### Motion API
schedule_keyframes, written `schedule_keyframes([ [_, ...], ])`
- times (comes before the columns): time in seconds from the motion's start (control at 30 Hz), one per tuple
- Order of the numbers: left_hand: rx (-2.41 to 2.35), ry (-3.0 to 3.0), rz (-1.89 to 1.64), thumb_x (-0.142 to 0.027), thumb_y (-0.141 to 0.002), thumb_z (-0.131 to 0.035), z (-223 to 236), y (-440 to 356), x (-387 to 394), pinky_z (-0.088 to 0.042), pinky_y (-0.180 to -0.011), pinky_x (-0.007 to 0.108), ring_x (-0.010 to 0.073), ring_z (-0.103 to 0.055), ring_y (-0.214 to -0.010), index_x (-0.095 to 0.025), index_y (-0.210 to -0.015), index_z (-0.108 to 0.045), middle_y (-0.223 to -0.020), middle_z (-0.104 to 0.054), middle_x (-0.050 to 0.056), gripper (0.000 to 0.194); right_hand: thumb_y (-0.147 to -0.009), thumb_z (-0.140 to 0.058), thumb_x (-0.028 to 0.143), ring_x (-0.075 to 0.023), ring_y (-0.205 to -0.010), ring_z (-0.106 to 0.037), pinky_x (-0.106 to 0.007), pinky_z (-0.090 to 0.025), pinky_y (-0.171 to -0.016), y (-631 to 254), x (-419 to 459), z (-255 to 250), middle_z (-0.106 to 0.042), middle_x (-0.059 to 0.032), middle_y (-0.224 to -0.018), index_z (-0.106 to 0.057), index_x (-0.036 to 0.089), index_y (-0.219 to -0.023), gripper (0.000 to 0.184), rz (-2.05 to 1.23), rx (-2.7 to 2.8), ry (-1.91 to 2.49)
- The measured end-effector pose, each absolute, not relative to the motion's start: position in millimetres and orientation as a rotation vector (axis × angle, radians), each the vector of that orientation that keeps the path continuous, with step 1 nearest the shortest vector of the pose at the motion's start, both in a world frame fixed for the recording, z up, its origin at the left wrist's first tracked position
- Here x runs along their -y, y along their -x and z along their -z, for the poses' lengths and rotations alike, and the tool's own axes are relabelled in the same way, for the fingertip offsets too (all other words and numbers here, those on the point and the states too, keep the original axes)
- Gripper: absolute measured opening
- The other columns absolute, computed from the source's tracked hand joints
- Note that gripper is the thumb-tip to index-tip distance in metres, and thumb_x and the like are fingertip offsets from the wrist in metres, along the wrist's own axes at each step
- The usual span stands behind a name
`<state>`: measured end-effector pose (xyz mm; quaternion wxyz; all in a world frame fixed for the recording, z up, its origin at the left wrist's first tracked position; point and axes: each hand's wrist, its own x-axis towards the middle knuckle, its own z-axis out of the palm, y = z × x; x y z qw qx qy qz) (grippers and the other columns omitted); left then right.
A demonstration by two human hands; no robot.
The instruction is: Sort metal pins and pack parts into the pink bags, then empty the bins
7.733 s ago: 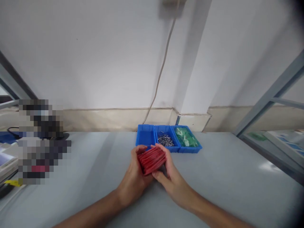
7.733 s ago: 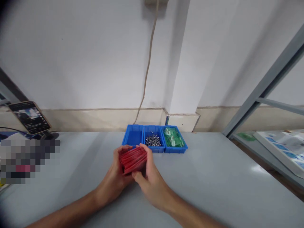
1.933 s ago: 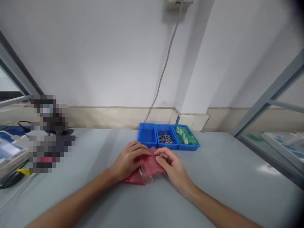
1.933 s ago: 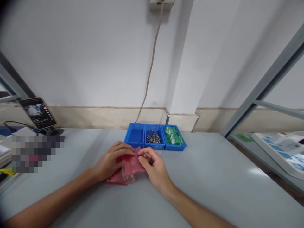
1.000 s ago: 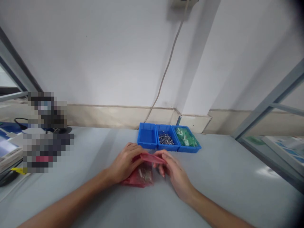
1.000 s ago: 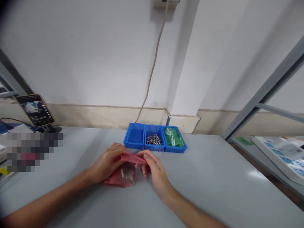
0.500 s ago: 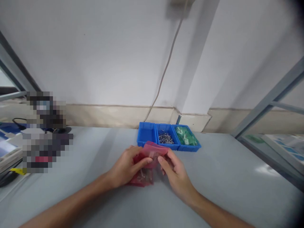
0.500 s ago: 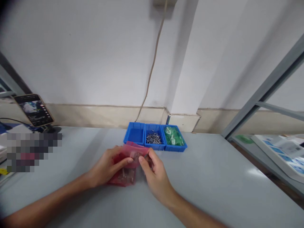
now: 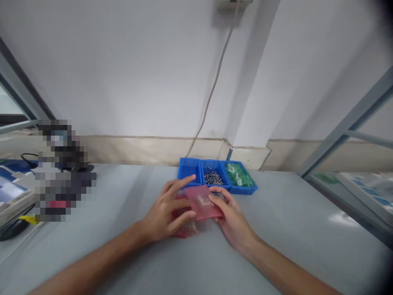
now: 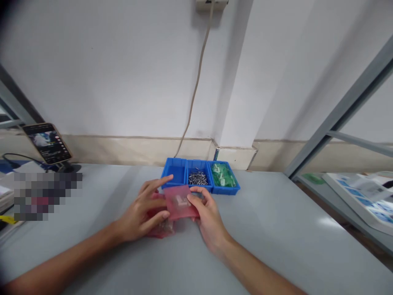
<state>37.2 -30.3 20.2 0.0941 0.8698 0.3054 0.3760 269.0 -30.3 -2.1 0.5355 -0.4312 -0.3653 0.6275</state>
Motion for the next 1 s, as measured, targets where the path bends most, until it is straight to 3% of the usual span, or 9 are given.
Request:
schedule_keyframes([
  [0.07, -0.829, -2.665, -1.086, -0.03, -0.105, -0.061, -20, -38, 32, -0.038, -0.121, 0.056, 0.0342, -0.04, -0.148, -0.024, -0.105, -0.08, -0.165, -0.047, 0.005, 0.021, -0.083, -0.087, 0.041, -0.0122, -0.059, -0.049, -0.022, -0.035, -0.051, -270, 30, 0, -0.062, 0.0043, -0.076, -0.068, 0.028, -0.113, 0.038, -1.511, 0.844, 1.01],
  [0.17, -0.785, -2.651, -1.074, -0.026, -0.106, -0.058, -18, -39, 32, -0.038, -0.122, 0.054, 0.03, -0.046, -0.146, -0.025, -0.13, -0.073, -0.149, -0.065, 0.007, 0.028, -0.091, -0.077, 0.049, -0.0121, -0.055, -0.045, -0.024, -0.034, -0.051, -270, 32, -5, -0.061, 0.0028, -0.069, -0.07, 0.023, -0.098, 0.027, -1.494, 0.944, 0.95],
  [0.27, -0.831, -2.524, -1.108, -0.024, -0.107, -0.056, -14, -39, 30, -0.044, -0.116, 0.052, 0.0279, -0.057, -0.135, -0.025, -0.14, -0.066, -0.136, -0.073, 0.008, 0.035, -0.101, -0.057, 0.063, -0.0135, -0.056, -0.045, -0.027, -0.038, -0.053, -270, 34, -7, -0.065, -0.0018, -0.073, -0.069, 0.021, -0.087, 0.046, -1.367, 1.113, 0.91],
  [0.33, -0.849, -2.467, -1.134, -0.023, -0.107, -0.055, -11, -38, 29, -0.046, -0.114, 0.051, 0.027, -0.062, -0.128, -0.026, -0.141, -0.066, -0.13, -0.075, 0.008, 0.035, -0.102, -0.056, 0.064, -0.0145, -0.058, -0.047, -0.028, -0.04, -0.055, -272, 35, -6, -0.064, -0.0015, -0.075, -0.071, 0.022, -0.093, 0.046, -1.223, 1.231, 0.94],
  [0.47, -0.856, -2.455, -1.19, -0.02, -0.107, -0.054, -9, -38, 29, -0.05, -0.108, 0.047, 0.0256, -0.065, -0.12, -0.025, -0.14, -0.066, -0.126, -0.076, 0.009, 0.035, -0.1, -0.067, 0.053, -0.018, -0.067, -0.053, -0.031, -0.043, -0.063, -277, 36, -4, -0.06, -0.0002, -0.075, -0.076, 0.025, -0.098, 0.029, -0.986, 1.413, 1.075],
  [0.7, -0.819, -2.461, -1.25, -0.01, -0.107, -0.047, -7, -38, 28, -0.054, -0.102, 0.043, 0.0227, -0.065, -0.119, -0.026, -0.144, -0.063, -0.129, -0.073, 0.01, 0.043, -0.103, -0.065, 0.044, -0.0245, -0.095, -0.06, -0.035, -0.047, -0.083, -277, 34, -6, -0.065, -0.0056, -0.099, -0.076, 0.026, -0.096, 0.021, -0.831, 1.473, 1.0],
  [0.9, -0.892, -2.427, -1.218, -0.01, -0.105, -0.053, -2, -38, 26, -0.054, -0.101, 0.04, 0.0224, -0.062, -0.116, -0.027, -0.143, -0.064, -0.125, -0.069, 0.01, 0.043, -0.101, -0.067, 0.048, -0.0184, -0.068, -0.051, -0.03, -0.041, -0.063, -274, 36, -6, -0.056, 0.0026, -0.075, -0.065, 0.028, -0.115, 0.025, -1.055, 1.364, 1.002],
  [1.0, -0.94, -2.38, -1.197, -0.011, -0.102, -0.059, -6, -39, 26, -0.052, -0.093, 0.036, 0.0208, -0.061, -0.103, -0.026, -0.129, -0.071, -0.11, -0.068, 0.007, 0.033, -0.103, -0.065, 0.045, -0.0177, -0.068, -0.05, -0.029, -0.04, -0.063, -274, 38, -5, -0.058, 0.0019, -0.079, -0.064, 0.029, -0.117, 0.022, -1.106, 1.352, 0.976],
])
